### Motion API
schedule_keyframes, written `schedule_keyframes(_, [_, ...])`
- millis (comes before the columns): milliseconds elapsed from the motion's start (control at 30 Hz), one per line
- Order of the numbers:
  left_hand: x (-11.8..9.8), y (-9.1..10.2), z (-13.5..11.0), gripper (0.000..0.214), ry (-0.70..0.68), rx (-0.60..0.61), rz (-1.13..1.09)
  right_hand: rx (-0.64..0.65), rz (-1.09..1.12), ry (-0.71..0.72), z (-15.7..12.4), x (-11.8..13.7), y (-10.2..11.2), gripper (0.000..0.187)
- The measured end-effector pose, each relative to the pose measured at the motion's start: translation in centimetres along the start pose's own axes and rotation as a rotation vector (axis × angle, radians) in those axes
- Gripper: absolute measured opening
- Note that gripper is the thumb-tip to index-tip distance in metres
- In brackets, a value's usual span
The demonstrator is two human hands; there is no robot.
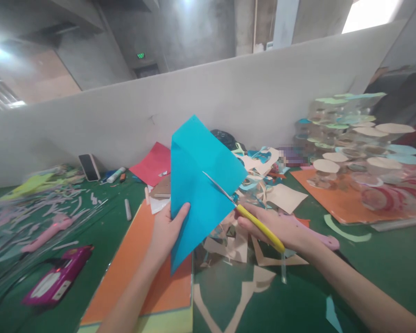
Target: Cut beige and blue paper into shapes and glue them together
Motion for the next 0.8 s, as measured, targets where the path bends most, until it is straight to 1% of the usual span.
schedule_keyframes(67, [0.0,-0.3,-0.1,0.058,-0.008,0.014,-0.011,0.029,0.018,0.013,0.2,-0.2,-0.3,0.065])
schedule_keyframes(133, [0.1,-0.5,-0.2,0.055,-0.011,0.024,-0.017,0.023,0.045,-0.002,0.5,-0.6,-0.4,0.063])
schedule_keyframes(200, [0.2,-0.7,-0.3,0.054,-0.018,0.027,-0.019,0.014,0.063,-0.032,0.7,-1.0,-0.3,0.060])
schedule_keyframes(367, [0.3,-0.7,-0.3,0.056,-0.009,0.023,-0.024,0.069,0.114,-0.124,0.7,-1.2,-0.7,0.059])
schedule_keyframes(500, [0.2,-0.8,-0.4,0.057,-0.009,0.028,-0.039,0.015,0.079,-0.075,0.4,-0.5,-0.3,0.053])
schedule_keyframes(567, [0.2,-0.8,-0.4,0.057,-0.018,0.034,-0.037,0.013,0.052,-0.043,0.5,-0.6,-0.4,0.055])
schedule_keyframes(633, [0.5,-0.9,-0.4,0.057,-0.018,0.042,-0.029,0.070,0.076,-0.017,0.8,-0.9,-1.1,0.060])
schedule_keyframes(733, [0.8,-1.1,-0.4,0.057,-0.016,0.056,-0.013,0.180,0.179,-0.007,0.9,-1.5,-2.2,0.065])
schedule_keyframes(800, [0.9,-1.1,-0.5,0.056,-0.017,0.059,-0.008,0.206,0.244,-0.014,0.9,-1.6,-2.4,0.065])
Point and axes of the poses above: each hand's wrist, its own z-axis towards the middle knuckle, its own y-axis out of the back of the hand, x = y × z, the point moved 8 cm from there along z, towards the middle knuckle, and after that the axes turned 5 degrees about -y, right-handed, at the moved point
